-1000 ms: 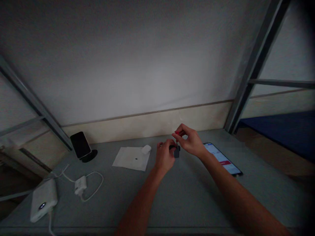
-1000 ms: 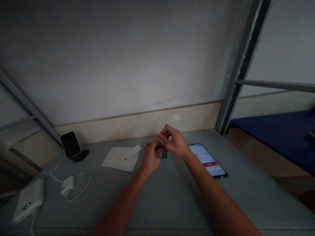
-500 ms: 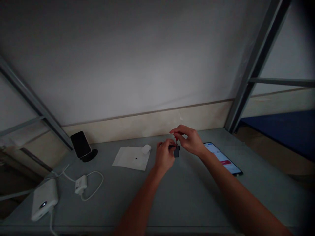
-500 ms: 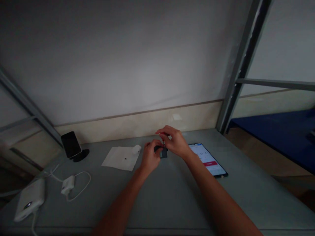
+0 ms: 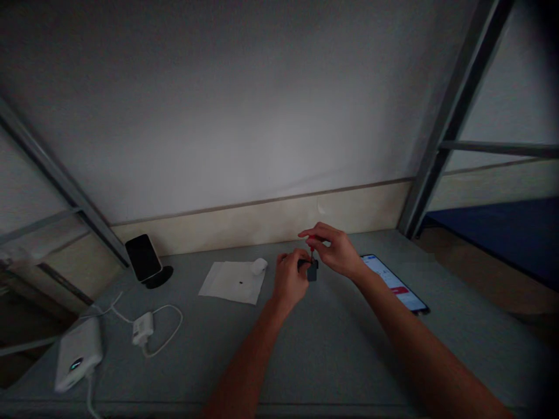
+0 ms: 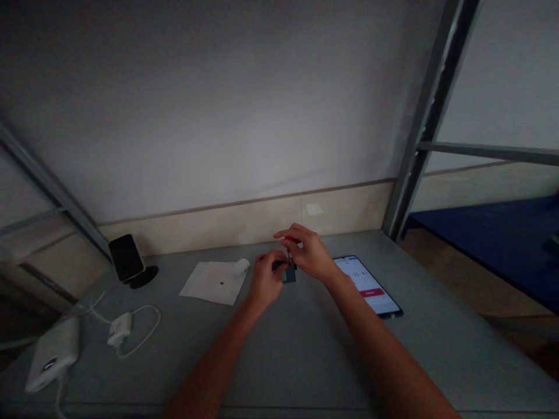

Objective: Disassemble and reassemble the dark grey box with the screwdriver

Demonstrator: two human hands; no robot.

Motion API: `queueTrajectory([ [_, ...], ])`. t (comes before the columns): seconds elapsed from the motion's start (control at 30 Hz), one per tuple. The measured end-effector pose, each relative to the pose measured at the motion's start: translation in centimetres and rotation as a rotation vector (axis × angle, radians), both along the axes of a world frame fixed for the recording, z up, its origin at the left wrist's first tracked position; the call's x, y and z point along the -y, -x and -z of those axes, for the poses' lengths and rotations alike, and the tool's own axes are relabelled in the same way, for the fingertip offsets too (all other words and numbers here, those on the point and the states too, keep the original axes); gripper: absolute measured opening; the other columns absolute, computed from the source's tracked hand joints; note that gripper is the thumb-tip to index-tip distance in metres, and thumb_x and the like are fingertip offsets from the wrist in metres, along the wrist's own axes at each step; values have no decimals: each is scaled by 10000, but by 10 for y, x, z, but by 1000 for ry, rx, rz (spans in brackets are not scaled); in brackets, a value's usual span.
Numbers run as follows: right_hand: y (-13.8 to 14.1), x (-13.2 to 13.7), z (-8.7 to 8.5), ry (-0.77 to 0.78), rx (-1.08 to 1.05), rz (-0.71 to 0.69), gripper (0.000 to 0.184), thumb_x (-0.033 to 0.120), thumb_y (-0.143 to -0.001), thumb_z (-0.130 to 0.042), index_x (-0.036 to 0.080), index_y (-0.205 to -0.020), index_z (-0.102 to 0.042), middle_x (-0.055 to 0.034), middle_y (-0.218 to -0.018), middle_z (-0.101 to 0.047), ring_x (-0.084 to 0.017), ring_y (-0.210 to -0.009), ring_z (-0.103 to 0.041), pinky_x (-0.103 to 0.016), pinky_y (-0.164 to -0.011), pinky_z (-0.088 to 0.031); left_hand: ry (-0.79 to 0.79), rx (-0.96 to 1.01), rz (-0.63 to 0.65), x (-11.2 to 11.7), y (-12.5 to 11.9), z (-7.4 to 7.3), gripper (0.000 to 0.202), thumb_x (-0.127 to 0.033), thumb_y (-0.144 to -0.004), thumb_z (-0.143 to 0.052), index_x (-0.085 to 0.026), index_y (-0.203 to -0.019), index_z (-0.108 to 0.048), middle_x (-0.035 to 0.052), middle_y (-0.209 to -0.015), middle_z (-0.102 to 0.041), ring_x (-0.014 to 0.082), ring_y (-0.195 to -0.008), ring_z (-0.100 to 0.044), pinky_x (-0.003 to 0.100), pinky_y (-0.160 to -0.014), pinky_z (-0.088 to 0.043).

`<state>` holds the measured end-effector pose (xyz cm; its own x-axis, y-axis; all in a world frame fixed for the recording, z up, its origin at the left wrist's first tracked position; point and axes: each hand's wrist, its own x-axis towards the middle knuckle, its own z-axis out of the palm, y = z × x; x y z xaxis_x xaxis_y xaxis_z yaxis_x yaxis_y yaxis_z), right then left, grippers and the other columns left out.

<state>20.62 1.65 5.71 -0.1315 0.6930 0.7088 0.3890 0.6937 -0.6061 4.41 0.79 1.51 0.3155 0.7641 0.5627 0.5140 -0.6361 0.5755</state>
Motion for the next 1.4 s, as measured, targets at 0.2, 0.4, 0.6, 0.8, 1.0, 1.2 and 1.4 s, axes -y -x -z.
queueTrajectory([
  [0.2,-1,1,-2,-5,7,1,209,210,-922,-590,237,-1058,-747,-39,-862,-604,-158,-729,-605,-303,-686,-495,-6,16,-18,0,0,1,229,-29,-844,-631,-226,-959,-610,-11,-975,-743,176,-973,-677,373,-995,-426],
  [0.4,-4,0,-1,19,-11,-70,275,187,-954,-498,229,-1086,-735,-42,-857,-661,-174,-783,-635,-313,-728,-508,-2,14,-22,0,1,1,219,-36,-852,-617,-227,-959,-627,-4,-982,-747,173,-980,-680,364,-994,-441],
  [0.6,0,0,-1,14,-18,-16,201,218,-916,-599,233,-1028,-764,-40,-853,-653,-157,-720,-617,-303,-704,-508,10,1,-20,3,0,-3,206,-38,-858,-614,-223,-949,-619,-6,-980,-746,178,-987,-677,372,-1004,-421],
  [0.8,-2,3,-4,-8,5,-94,309,212,-951,-517,243,-1185,-716,-76,-1013,-684,-186,-832,-648,-342,-768,-535,5,16,-6,2,2,0,217,-29,-853,-617,-219,-956,-625,-11,-976,-750,174,-975,-684,366,-989,-438],
  [1.0,-2,1,-3,22,22,-35,253,197,-929,-550,235,-1067,-759,-41,-828,-649,-168,-740,-617,-315,-715,-510,9,-7,-11,3,2,0,204,-48,-866,-621,-222,-971,-632,-2,-990,-752,180,-989,-683,372,-1006,-435],
  [1.2,0,0,-1,18,23,-15,242,211,-909,-601,240,-1091,-758,-29,-825,-590,-145,-680,-585,-303,-689,-510,8,5,-5,3,2,-2,200,-32,-855,-623,-210,-947,-624,6,-977,-747,181,-984,-683,367,-991,-443],
  [1.4,-3,1,-2,2,28,-96,356,175,-954,-485,250,-1234,-690,-61,-940,-649,-177,-814,-630,-335,-764,-531,29,7,-1,1,2,-2,185,-54,-869,-614,-215,-960,-635,10,-984,-753,183,-986,-686,372,-1004,-446],
])
